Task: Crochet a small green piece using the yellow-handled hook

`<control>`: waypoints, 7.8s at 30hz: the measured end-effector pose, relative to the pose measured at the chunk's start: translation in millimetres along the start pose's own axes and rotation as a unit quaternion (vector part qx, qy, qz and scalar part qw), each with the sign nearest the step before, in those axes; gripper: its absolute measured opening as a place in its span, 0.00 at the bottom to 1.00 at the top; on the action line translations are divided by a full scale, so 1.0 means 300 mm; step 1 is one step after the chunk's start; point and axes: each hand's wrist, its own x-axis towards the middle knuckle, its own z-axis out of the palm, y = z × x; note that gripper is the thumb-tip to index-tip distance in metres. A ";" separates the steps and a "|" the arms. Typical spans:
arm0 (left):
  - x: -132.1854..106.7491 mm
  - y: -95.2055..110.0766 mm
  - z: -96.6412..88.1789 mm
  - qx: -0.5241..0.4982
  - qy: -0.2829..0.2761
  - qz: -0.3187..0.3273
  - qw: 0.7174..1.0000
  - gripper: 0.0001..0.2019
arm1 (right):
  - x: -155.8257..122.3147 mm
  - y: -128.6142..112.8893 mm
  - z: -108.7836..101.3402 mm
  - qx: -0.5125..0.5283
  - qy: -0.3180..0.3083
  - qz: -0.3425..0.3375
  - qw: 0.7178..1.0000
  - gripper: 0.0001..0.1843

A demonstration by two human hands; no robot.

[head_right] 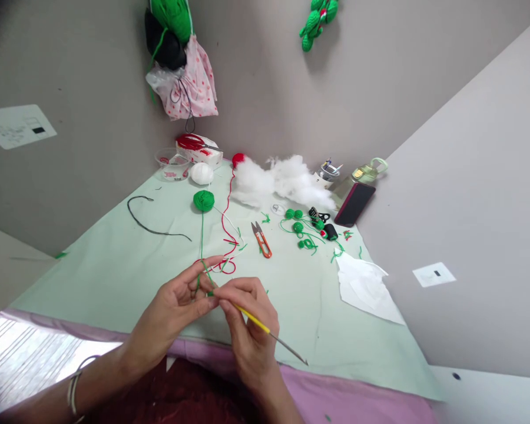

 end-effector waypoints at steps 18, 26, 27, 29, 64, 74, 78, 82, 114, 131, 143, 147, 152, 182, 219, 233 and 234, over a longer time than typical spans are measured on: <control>0.004 0.013 -0.028 -0.049 -0.025 0.000 0.998 0.18 | 0.040 0.019 0.012 0.214 0.033 0.178 0.960 0.07; 0.002 0.013 -0.032 -0.029 -0.022 0.003 0.999 0.18 | 0.034 0.020 0.010 0.224 0.027 0.206 0.952 0.08; 0.002 0.010 -0.030 -0.033 -0.022 0.002 0.999 0.18 | 0.036 0.016 0.013 0.216 0.023 0.196 0.956 0.08; 0.003 0.006 -0.027 -0.043 -0.023 -0.006 0.999 0.17 | 0.040 0.010 0.015 0.203 0.015 0.171 0.964 0.09; 0.009 -0.002 -0.026 -0.022 0.011 -0.042 0.999 0.15 | 0.008 0.005 -0.015 0.191 0.040 0.165 0.967 0.14; 0.013 -0.010 -0.025 -0.011 0.010 -0.045 0.999 0.15 | 0.000 0.014 -0.010 0.224 0.043 0.166 0.959 0.14; 0.015 -0.007 -0.027 -0.003 0.015 -0.040 0.999 0.15 | 0.003 0.010 -0.010 0.217 0.047 0.162 0.961 0.14; 0.014 -0.008 -0.027 -0.002 0.017 -0.038 0.999 0.15 | 0.000 0.010 -0.011 0.203 0.052 0.165 0.964 0.15; 0.019 0.014 -0.015 -0.056 -0.007 -0.041 0.998 0.19 | 0.029 0.028 0.014 0.251 0.067 0.198 0.945 0.11; 0.008 -0.023 -0.014 -0.058 -0.021 -0.057 0.996 0.22 | 0.004 0.040 0.010 0.196 0.027 0.207 0.958 0.08; 0.012 -0.017 -0.027 0.016 -0.021 -0.057 0.998 0.19 | 0.002 0.046 0.006 0.266 0.073 0.233 0.933 0.08; 0.011 -0.029 -0.036 0.025 -0.020 -0.037 0.999 0.17 | 0.015 0.046 0.000 0.276 0.076 0.230 0.930 0.10; 0.012 -0.033 -0.039 0.045 -0.003 0.002 0.999 0.15 | 0.007 0.035 -0.017 0.235 0.048 0.188 0.952 0.14; 0.016 -0.017 -0.021 -0.051 -0.011 -0.021 0.998 0.23 | -0.003 0.012 0.013 0.016 0.018 0.032 0.999 0.16; 0.007 -0.010 -0.011 0.054 0.005 0.020 0.998 0.28 | -0.044 0.048 -0.011 -0.141 -0.020 -0.108 0.984 0.26; 0.020 0.000 -0.024 0.003 -0.012 -0.033 0.999 0.19 | 0.006 0.011 -0.030 0.117 0.056 0.135 0.982 0.12; 0.019 0.000 -0.023 0.007 -0.015 -0.035 0.999 0.18 | 0.007 0.014 -0.027 0.138 0.063 0.143 0.978 0.12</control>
